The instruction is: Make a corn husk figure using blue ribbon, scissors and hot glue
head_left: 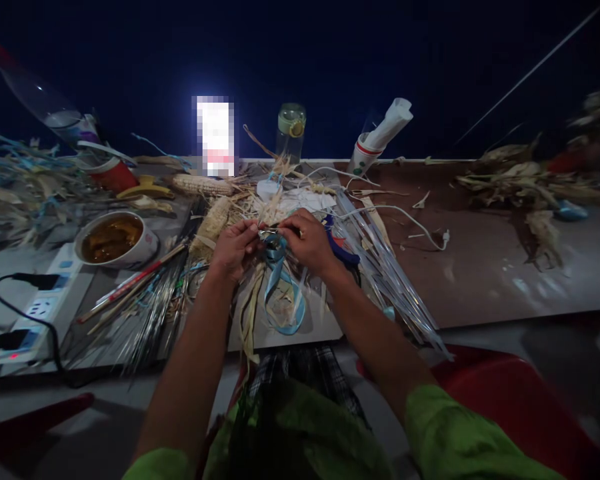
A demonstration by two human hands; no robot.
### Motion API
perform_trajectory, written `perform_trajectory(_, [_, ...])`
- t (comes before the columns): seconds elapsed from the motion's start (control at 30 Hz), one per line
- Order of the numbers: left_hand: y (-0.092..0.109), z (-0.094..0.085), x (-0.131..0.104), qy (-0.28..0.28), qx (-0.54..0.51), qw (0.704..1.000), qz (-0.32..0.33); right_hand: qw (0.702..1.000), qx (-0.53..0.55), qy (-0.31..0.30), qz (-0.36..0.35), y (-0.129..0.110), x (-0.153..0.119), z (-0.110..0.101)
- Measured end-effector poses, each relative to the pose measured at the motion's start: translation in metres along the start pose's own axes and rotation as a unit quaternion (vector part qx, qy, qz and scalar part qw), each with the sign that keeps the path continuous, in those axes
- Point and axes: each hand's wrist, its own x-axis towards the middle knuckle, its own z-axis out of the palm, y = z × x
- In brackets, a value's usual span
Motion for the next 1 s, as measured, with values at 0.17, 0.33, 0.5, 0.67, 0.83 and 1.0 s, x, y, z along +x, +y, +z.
perform_trajectory(0.17, [0.0012,-0.0021,0.0015,0.024,-0.02,0.999,0.027,0.999,0.015,0.019,0.021,0.004,0.0023,-0.0072])
perform_trajectory(0.33, [0.0018,-0.002,0.0014,0.041,-0.018,0.998,0.035,0.997,0.038,0.033,0.055,0.0056,0.003,-0.0067])
perform_trajectory(0.5, [0.0002,-0.0034,0.0031,0.045,-0.015,0.998,0.041,0.997,0.036,0.031,0.067,0.0049,0.002,-0.0049])
perform_trajectory(0.67, [0.0,-0.0037,0.0034,0.037,-0.017,0.998,0.045,0.997,0.029,0.028,0.064,0.0053,0.0016,-0.0044])
perform_trajectory(0.83, [-0.0005,-0.0041,0.0036,0.037,-0.008,0.998,0.043,0.994,0.067,0.033,0.08,0.0076,0.0028,-0.0028])
perform_trajectory(1.0, [-0.0006,-0.0028,0.0031,0.034,-0.012,0.998,0.046,0.993,0.072,0.043,0.089,0.0077,0.0035,-0.0016])
